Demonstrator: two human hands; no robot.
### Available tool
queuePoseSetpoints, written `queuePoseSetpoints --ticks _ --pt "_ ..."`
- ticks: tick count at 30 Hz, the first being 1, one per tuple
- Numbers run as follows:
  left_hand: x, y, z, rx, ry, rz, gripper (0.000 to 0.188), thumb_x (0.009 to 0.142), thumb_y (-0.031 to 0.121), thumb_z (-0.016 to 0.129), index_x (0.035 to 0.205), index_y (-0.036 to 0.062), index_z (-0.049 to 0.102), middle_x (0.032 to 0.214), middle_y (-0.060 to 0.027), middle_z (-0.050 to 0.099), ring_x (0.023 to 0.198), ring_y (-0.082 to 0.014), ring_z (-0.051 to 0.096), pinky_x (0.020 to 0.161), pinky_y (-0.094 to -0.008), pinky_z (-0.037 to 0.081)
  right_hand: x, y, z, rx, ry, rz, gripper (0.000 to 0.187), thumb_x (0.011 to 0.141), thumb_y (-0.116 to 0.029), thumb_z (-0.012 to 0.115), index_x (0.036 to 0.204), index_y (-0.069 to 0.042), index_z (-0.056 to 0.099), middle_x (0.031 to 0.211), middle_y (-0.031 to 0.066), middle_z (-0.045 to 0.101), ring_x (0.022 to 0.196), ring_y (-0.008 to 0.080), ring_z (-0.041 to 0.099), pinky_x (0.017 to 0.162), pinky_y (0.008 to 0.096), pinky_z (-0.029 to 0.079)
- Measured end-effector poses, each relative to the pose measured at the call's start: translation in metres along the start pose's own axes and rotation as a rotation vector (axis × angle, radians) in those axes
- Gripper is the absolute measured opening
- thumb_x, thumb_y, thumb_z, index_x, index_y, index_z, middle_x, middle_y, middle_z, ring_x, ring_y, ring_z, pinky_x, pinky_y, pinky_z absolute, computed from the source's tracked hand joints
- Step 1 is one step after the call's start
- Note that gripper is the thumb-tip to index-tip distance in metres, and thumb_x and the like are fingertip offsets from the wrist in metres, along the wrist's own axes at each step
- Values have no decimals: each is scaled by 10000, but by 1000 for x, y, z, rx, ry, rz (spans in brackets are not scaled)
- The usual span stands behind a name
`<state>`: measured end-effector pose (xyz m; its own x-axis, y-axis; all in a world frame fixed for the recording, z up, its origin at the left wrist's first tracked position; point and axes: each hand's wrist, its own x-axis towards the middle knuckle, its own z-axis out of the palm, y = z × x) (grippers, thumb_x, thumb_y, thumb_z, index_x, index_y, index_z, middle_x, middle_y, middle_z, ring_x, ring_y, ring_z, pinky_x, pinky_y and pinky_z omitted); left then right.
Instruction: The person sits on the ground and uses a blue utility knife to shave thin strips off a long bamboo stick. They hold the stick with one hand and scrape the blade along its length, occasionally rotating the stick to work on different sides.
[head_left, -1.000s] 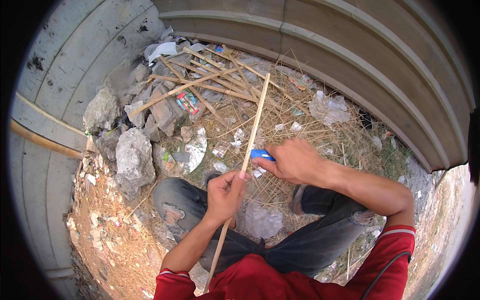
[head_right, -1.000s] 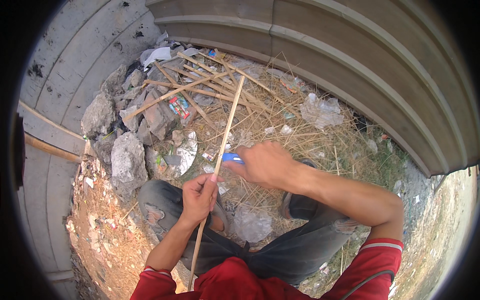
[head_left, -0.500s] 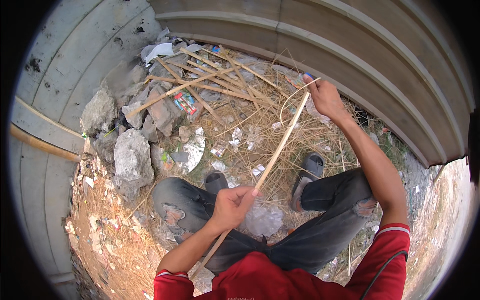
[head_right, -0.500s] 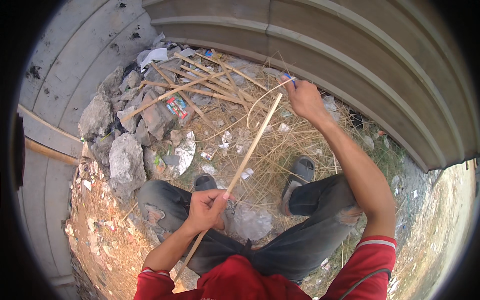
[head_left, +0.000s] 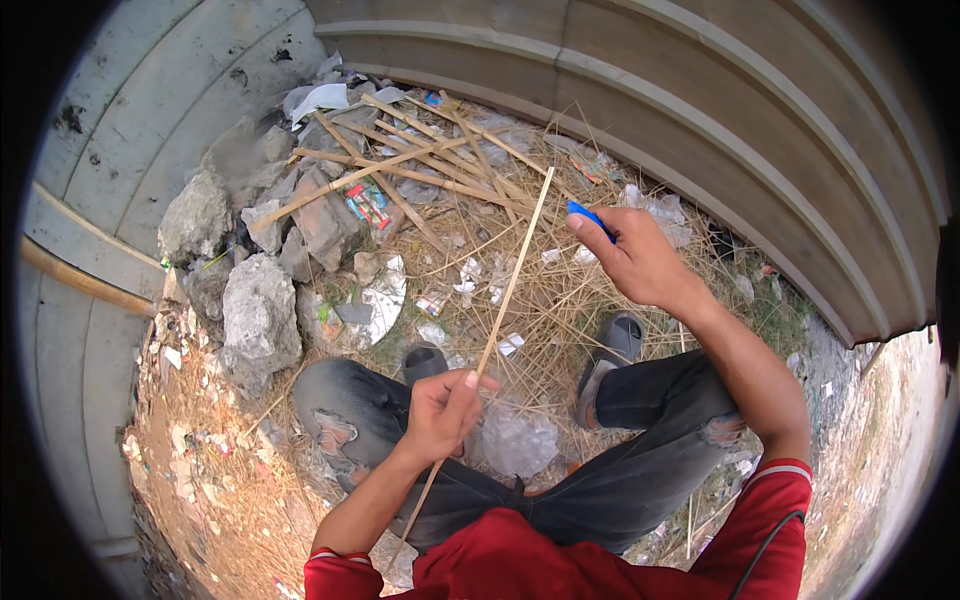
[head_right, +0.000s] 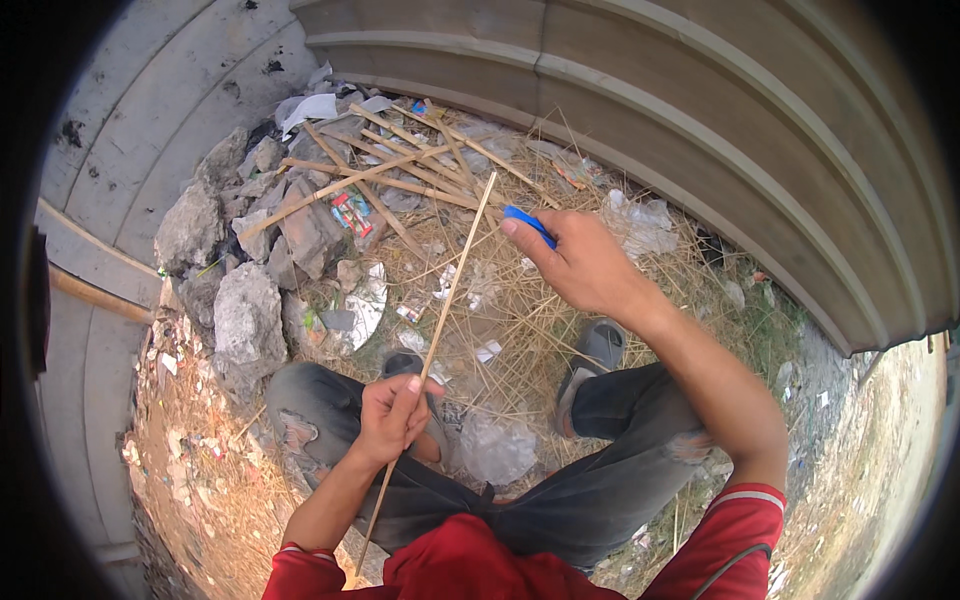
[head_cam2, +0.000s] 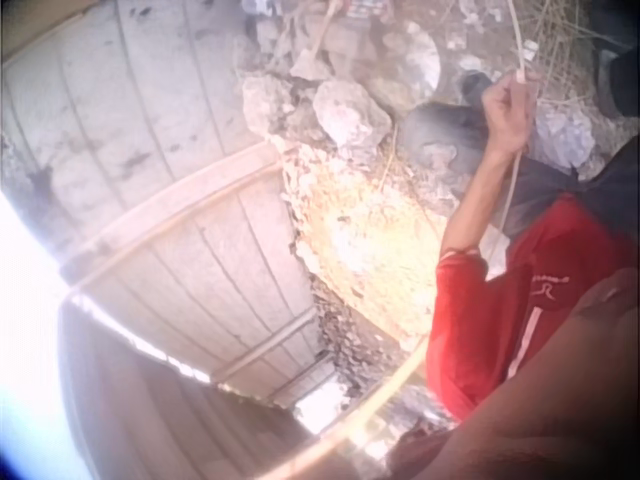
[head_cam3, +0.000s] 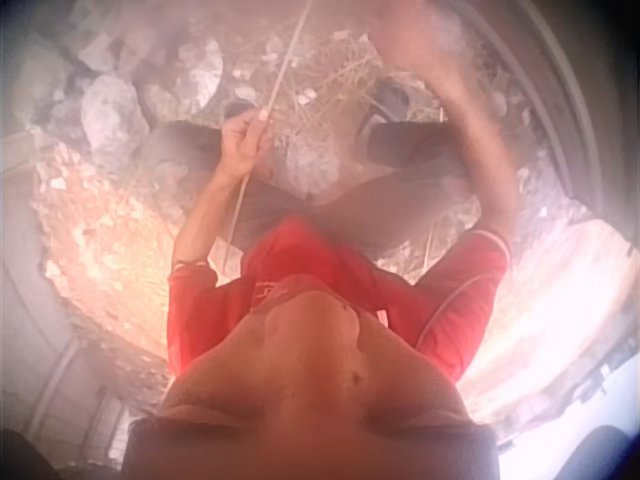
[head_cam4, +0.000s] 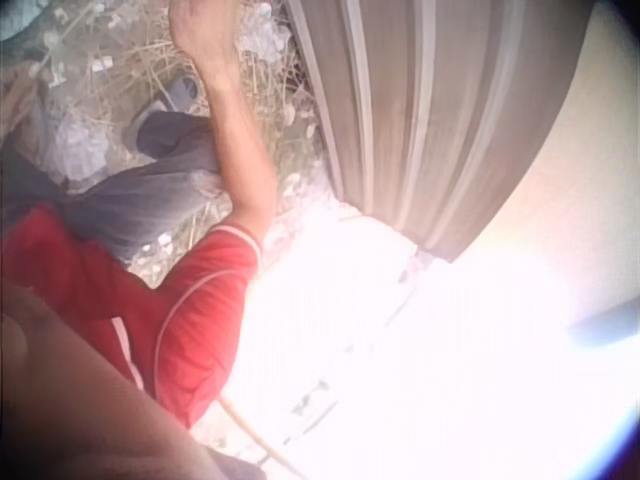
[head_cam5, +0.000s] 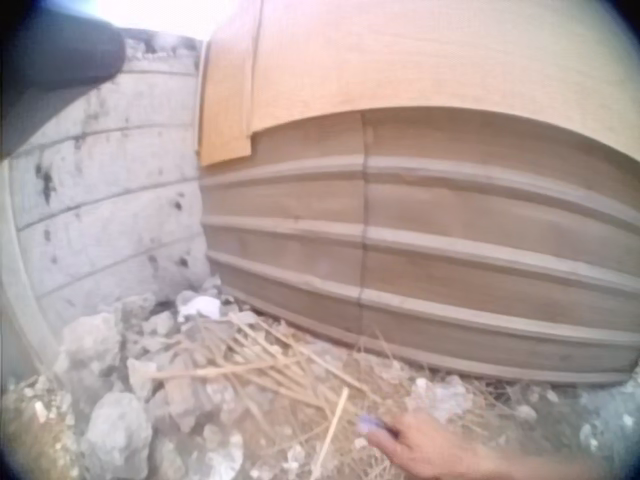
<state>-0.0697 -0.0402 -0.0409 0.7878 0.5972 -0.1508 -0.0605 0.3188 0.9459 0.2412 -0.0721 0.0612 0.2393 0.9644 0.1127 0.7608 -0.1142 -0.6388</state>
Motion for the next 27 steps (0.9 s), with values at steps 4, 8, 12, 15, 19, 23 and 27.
queuePoseSetpoints --ticks 4,8,12,15,19,23,27 --pt "8 3 6 -20 -5 -2 372 1099 208 409 1049 -82 637 555 29 396 404 -29 306 393 -223 238 -15 -28 18 -150 -237 -49 590 997 -513 523 788 17 681 655 241 623 652 444 638 637 516 505" --pt "9 -2 5 -62 1 -46 370 1095 218 426 1069 -83 640 555 47 403 429 -20 311 412 -222 234 -25 -32 36 -273 -325 -60 589 981 -530 531 809 7 702 676 248 651 698 456 666 661 530 534" --pt "10 -3 5 -72 11 -97 364 1092 224 441 1070 -74 650 558 51 415 445 -19 320 423 -225 239 -12 -3 39 -342 -182 -9 607 1000 -536 496 810 2 703 657 254 643 708 458 666 659 536 532" --pt "-12 -6 1 78 -88 -96 363 1090 229 447 1059 -65 658 549 51 413 447 -20 331 425 -230 243 19 49 -7 -319 90 184 626 1017 -528 474 759 8 668 611 247 609 672 454 646 652 530 503" --pt "-10 -6 -5 85 -12 -94 396 1095 215 416 1008 -97 643 534 32 406 425 -22 343 402 -213 266 0 47 -11 -270 121 191 625 1017 -528 480 749 11 648 610 237 597 641 447 627 643 521 483" --pt "1 -5 0 22 -54 -55 391 1096 210 413 1023 -103 635 549 29 411 416 -23 315 397 -218 240 -14 3 10 -185 -103 11 579 1009 -509 504 784 0 663 609 225 593 620 441 617 619 518 484" --pt "3 -2 2 -52 -14 -102 382 1095 225 428 1046 -88 643 541 57 409 439 -16 319 418 -229 225 -33 -24 44 -169 -400 -118 535 990 -514 529 839 -28 694 615 209 615 637 440 639 612 522 514"
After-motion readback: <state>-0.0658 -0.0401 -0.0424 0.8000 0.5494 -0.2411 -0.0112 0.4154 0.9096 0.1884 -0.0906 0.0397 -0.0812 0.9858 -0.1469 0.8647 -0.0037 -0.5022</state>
